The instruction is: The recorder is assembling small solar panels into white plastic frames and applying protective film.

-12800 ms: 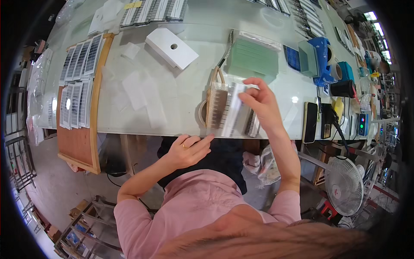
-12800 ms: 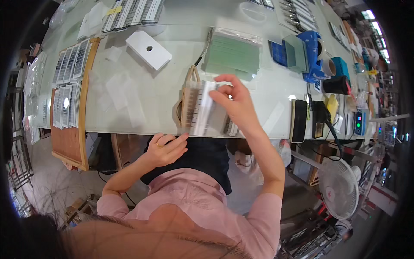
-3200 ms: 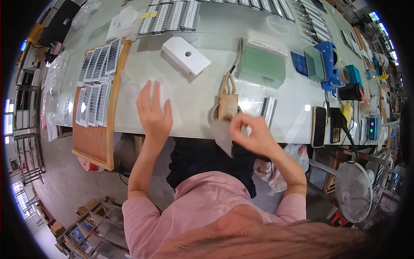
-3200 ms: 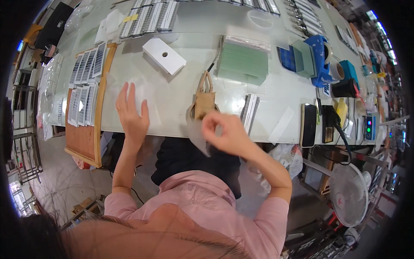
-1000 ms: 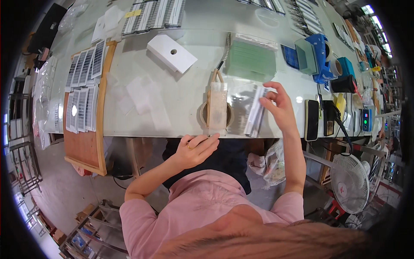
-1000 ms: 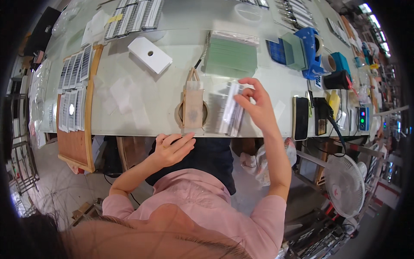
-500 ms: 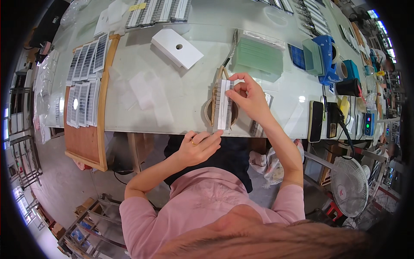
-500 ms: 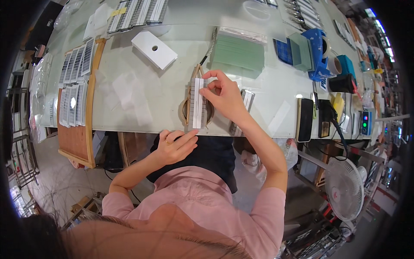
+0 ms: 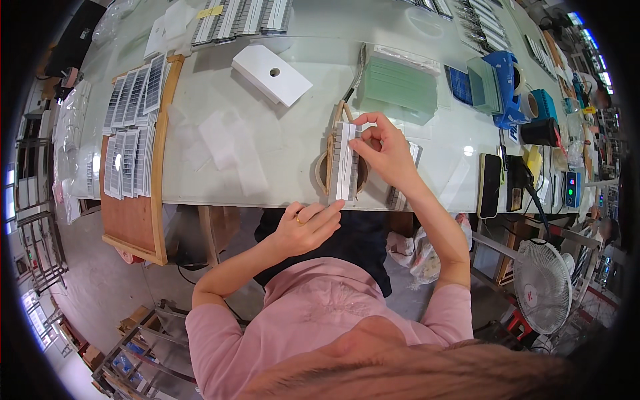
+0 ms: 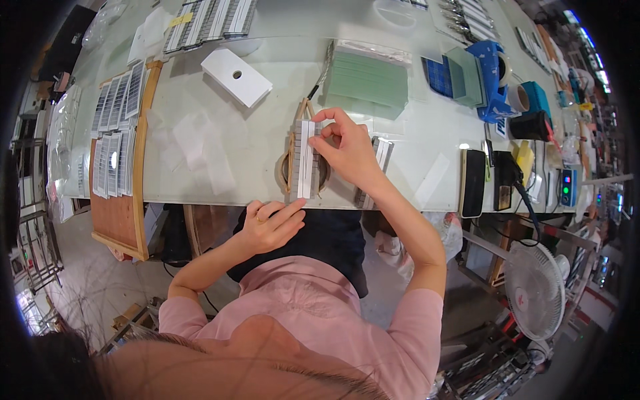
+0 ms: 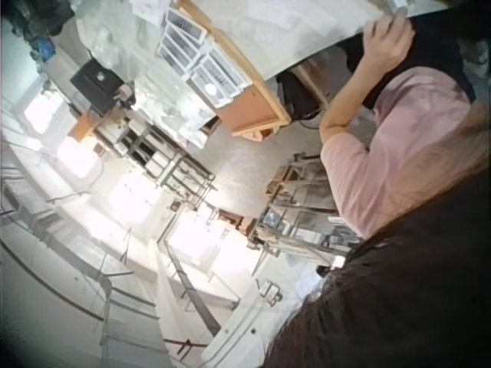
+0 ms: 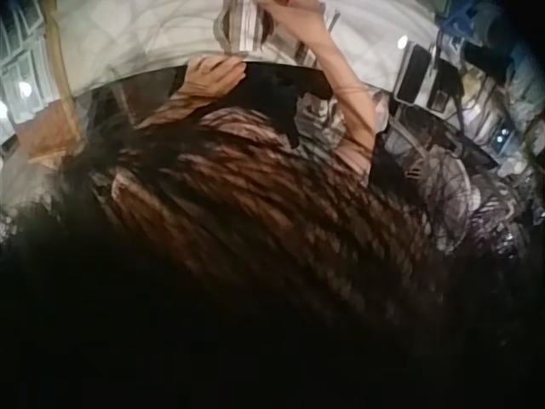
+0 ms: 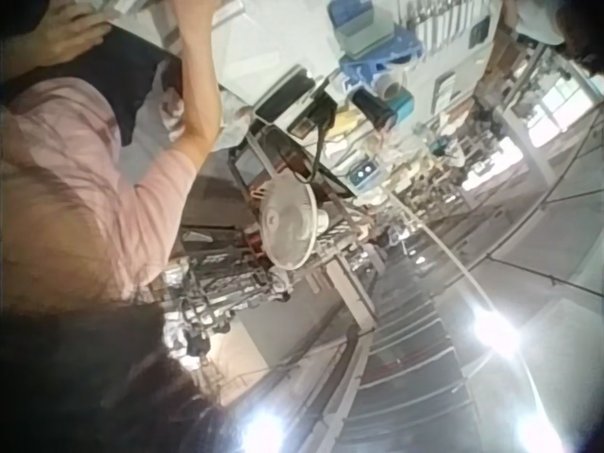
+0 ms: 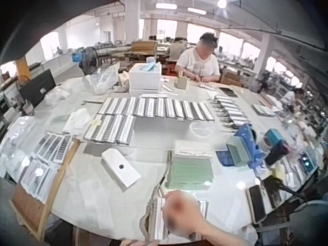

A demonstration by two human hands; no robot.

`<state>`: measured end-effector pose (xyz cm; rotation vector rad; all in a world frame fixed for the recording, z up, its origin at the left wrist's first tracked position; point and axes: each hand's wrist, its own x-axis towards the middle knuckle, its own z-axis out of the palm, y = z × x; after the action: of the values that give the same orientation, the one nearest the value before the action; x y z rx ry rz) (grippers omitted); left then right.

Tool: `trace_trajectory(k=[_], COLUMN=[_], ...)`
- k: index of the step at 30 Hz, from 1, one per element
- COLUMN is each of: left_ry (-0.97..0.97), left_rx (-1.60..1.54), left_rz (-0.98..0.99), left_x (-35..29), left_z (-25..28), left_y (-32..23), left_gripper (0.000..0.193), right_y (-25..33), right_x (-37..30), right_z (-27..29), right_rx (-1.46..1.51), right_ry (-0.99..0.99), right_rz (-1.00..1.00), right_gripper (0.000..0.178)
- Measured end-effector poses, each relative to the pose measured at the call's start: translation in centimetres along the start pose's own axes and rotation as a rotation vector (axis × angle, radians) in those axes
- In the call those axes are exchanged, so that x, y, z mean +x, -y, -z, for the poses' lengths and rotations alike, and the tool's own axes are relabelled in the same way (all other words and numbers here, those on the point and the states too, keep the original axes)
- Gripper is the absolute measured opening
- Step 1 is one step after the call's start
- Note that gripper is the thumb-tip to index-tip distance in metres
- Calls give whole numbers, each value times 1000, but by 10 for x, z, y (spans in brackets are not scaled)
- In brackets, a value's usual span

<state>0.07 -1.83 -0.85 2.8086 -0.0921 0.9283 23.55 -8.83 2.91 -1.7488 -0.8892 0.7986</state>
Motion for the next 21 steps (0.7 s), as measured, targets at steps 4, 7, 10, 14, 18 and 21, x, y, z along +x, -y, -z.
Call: trace_trajectory(k=[4,7,10,14,18,21], left_ry=[5,12,11,8,5,4], left_rx=[7,9,3,-6,-13,-12], left_rz=[0,-3,-2,-5,-9,-24], left_x=[0,0,0,0,0,1], left_z=[-1,0,-1,0,1,1], left_y=[0,1,1,2,3,4], left_gripper=[17,18,19,17,16,14], right_y=[1,0,1,-4,-5,-7], right_x=[0,1,2,4,5,6], right_z=[0,1,1,1,-1,1], right_rx=[-19,-43,-53,-274,-330,-300], right_ry=[-3,-6,-22,-150,-196,-172], right_rz=[16,37,68,239,255,219], right_gripper=[32,34,34,31,32,33])
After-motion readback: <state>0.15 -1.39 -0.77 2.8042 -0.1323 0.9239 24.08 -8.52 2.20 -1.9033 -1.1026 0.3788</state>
